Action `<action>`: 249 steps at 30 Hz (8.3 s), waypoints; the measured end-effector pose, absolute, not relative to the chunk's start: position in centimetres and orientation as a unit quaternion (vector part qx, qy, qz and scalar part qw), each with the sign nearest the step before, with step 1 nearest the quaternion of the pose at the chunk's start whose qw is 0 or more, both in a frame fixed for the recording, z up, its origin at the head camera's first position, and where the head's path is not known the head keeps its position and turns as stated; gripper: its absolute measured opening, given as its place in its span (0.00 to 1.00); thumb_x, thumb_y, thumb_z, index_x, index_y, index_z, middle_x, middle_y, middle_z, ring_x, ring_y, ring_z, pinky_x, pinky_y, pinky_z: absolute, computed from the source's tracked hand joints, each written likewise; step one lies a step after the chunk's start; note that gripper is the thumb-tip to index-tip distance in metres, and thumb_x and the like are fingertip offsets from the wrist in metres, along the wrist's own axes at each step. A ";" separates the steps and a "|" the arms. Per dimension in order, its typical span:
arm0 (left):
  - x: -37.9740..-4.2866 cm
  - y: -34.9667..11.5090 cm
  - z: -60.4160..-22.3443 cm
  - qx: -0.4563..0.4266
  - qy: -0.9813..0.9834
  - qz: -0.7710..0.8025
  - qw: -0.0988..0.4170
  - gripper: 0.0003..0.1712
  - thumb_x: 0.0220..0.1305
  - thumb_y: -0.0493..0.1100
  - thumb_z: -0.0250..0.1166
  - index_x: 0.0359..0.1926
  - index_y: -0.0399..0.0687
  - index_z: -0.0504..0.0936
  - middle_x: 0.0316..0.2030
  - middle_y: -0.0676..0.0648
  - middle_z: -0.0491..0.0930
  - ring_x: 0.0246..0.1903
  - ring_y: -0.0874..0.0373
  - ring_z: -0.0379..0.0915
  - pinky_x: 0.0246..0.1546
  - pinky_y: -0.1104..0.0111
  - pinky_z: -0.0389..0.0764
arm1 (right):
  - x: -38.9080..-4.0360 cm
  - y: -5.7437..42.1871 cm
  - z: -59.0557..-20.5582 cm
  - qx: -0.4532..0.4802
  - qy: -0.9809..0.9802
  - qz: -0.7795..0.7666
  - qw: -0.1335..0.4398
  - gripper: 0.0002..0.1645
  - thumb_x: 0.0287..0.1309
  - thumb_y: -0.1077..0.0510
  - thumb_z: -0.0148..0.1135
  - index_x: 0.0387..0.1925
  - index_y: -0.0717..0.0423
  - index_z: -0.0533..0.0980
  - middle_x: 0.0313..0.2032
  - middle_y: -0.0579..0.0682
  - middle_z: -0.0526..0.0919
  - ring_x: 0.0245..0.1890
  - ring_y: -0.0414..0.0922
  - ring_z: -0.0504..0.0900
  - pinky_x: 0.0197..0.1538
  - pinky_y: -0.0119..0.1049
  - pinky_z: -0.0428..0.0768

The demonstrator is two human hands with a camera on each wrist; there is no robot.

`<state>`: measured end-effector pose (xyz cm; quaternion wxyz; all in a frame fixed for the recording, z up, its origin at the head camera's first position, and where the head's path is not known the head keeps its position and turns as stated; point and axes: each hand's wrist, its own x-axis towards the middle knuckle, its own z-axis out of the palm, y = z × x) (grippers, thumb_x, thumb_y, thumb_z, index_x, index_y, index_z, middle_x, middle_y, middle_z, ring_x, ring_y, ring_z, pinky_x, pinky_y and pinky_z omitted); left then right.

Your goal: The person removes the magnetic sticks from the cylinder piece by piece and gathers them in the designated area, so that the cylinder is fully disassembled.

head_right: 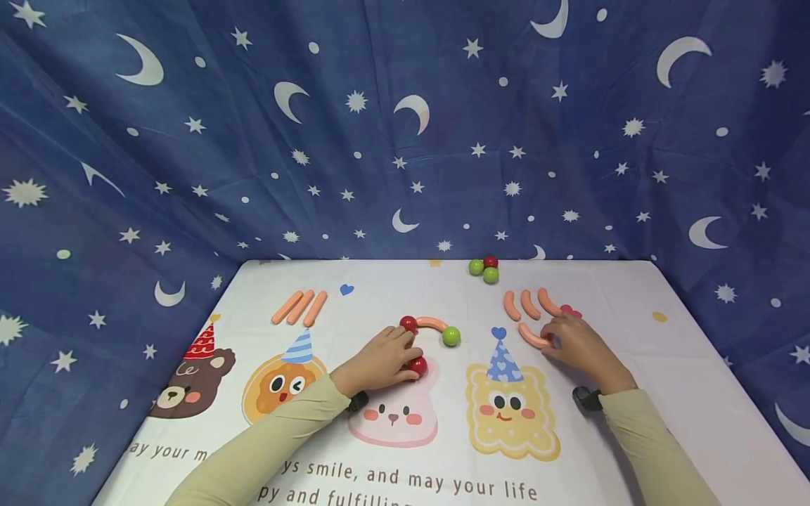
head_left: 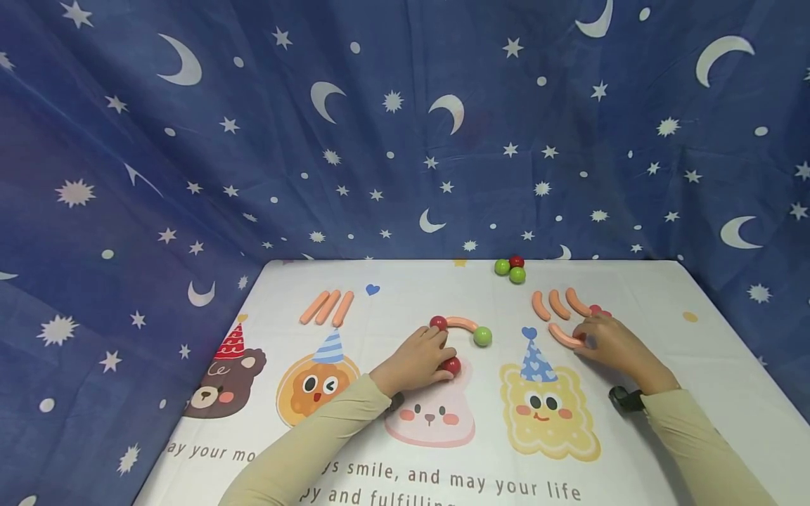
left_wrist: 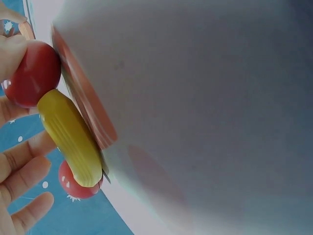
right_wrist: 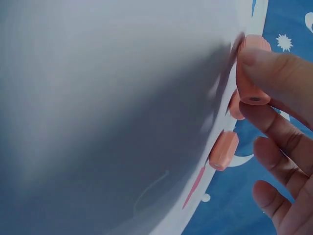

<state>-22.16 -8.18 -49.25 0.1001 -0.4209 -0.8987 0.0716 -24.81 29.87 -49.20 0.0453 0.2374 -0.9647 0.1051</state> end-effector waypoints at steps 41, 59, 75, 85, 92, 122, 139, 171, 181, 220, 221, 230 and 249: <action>-25.3 -11.1 -48.9 -0.423 -0.904 0.041 0.053 0.16 0.57 0.52 0.66 0.47 0.63 0.81 0.46 0.53 0.76 0.45 0.59 0.67 0.53 0.67 0.70 | -23.8 14.8 -48.2 0.468 -0.865 0.124 0.131 0.16 0.42 0.51 0.74 0.34 0.54 0.82 0.34 0.46 0.82 0.38 0.43 0.75 0.43 0.39 0.76; -23.2 -10.7 -48.7 -0.447 -0.887 0.066 0.095 0.08 0.57 0.52 0.66 0.36 0.58 0.82 0.38 0.54 0.75 0.40 0.60 0.68 0.46 0.68 0.71 | -23.5 12.0 -48.7 0.485 -0.864 0.100 0.085 0.20 0.43 0.48 0.73 0.39 0.52 0.82 0.37 0.44 0.83 0.41 0.42 0.76 0.48 0.38 0.77; -22.7 -10.8 -48.7 -0.464 -0.877 0.071 0.104 0.06 0.57 0.50 0.66 0.36 0.59 0.83 0.36 0.57 0.79 0.39 0.61 0.69 0.48 0.68 0.71 | -24.0 12.4 -48.4 0.510 -0.852 0.085 0.081 0.20 0.42 0.56 0.73 0.42 0.46 0.82 0.40 0.43 0.83 0.39 0.41 0.76 0.44 0.36 0.76; -22.7 -10.7 -48.7 -0.462 -0.877 0.067 0.111 0.06 0.55 0.50 0.68 0.35 0.59 0.84 0.35 0.57 0.79 0.39 0.61 0.69 0.46 0.68 0.72 | -23.9 12.3 -48.6 0.507 -0.854 0.079 0.089 0.20 0.42 0.56 0.74 0.42 0.48 0.82 0.39 0.42 0.84 0.39 0.41 0.76 0.44 0.36 0.76; -22.8 -10.8 -48.8 -0.461 -0.877 0.068 0.115 0.06 0.55 0.50 0.68 0.34 0.59 0.83 0.34 0.57 0.79 0.39 0.61 0.69 0.46 0.68 0.72 | -24.0 12.3 -48.7 0.505 -0.854 0.075 0.099 0.18 0.43 0.53 0.73 0.40 0.47 0.82 0.38 0.41 0.84 0.38 0.40 0.76 0.43 0.35 0.76; -23.0 -10.6 -49.1 -0.465 -0.876 0.067 0.112 0.03 0.57 0.49 0.66 0.33 0.59 0.83 0.33 0.56 0.78 0.37 0.61 0.69 0.45 0.69 0.72 | -23.8 12.1 -49.4 0.500 -0.854 0.027 0.140 0.20 0.40 0.50 0.73 0.37 0.51 0.79 0.30 0.42 0.78 0.31 0.39 0.72 0.36 0.33 0.74; -22.9 -10.6 -49.0 -0.460 -0.878 0.073 0.109 0.03 0.58 0.48 0.65 0.34 0.60 0.83 0.34 0.56 0.78 0.39 0.61 0.69 0.47 0.69 0.72 | -23.9 11.8 -49.3 0.519 -0.844 -0.012 0.134 0.17 0.43 0.51 0.71 0.39 0.48 0.80 0.31 0.42 0.81 0.34 0.40 0.74 0.39 0.35 0.74; -22.9 -10.5 -49.0 -0.471 -0.872 0.074 0.109 0.02 0.59 0.47 0.64 0.35 0.60 0.81 0.34 0.56 0.78 0.38 0.62 0.69 0.48 0.69 0.71 | -23.9 12.3 -49.4 0.456 -0.885 0.067 0.062 0.24 0.45 0.47 0.71 0.45 0.52 0.80 0.37 0.45 0.83 0.39 0.42 0.75 0.44 0.39 0.74; -22.9 -10.4 -49.1 -0.473 -0.871 0.071 0.116 0.05 0.57 0.48 0.66 0.35 0.60 0.82 0.33 0.57 0.78 0.37 0.62 0.68 0.48 0.70 0.70 | -24.2 12.2 -49.4 0.475 -0.872 0.054 0.102 0.17 0.43 0.48 0.71 0.36 0.51 0.81 0.29 0.43 0.81 0.33 0.41 0.72 0.38 0.35 0.69; -22.7 -10.6 -49.2 -0.474 -0.872 0.053 0.115 0.04 0.59 0.45 0.64 0.35 0.62 0.83 0.35 0.57 0.77 0.38 0.63 0.69 0.45 0.72 0.69 | -30.6 15.0 -48.9 0.323 -0.920 -0.029 0.222 0.25 0.39 0.53 0.76 0.40 0.58 0.77 0.37 0.55 0.80 0.42 0.52 0.75 0.47 0.51 0.72; -22.7 -10.6 -49.2 -0.473 -0.872 0.055 0.114 0.04 0.59 0.45 0.64 0.36 0.62 0.83 0.35 0.57 0.78 0.38 0.63 0.69 0.45 0.71 0.69 | -30.6 15.0 -48.9 0.318 -0.921 -0.026 0.226 0.25 0.39 0.53 0.75 0.40 0.58 0.77 0.37 0.55 0.80 0.42 0.53 0.75 0.47 0.51 0.73; -22.9 -10.9 -48.7 -0.473 -0.873 0.036 0.111 0.05 0.55 0.47 0.67 0.35 0.61 0.82 0.36 0.57 0.76 0.40 0.62 0.69 0.49 0.71 0.69 | -28.8 14.4 -48.7 0.309 -0.925 -0.011 0.221 0.25 0.44 0.48 0.71 0.44 0.57 0.78 0.39 0.55 0.81 0.43 0.53 0.75 0.47 0.51 0.72; -26.1 -13.3 -48.4 -0.448 -0.889 0.038 0.087 0.21 0.49 0.49 0.72 0.47 0.62 0.82 0.40 0.53 0.78 0.42 0.58 0.70 0.47 0.67 0.73 | -23.0 10.9 -48.9 0.427 -0.894 0.013 0.134 0.28 0.44 0.38 0.69 0.43 0.50 0.80 0.41 0.48 0.82 0.44 0.47 0.76 0.47 0.46 0.72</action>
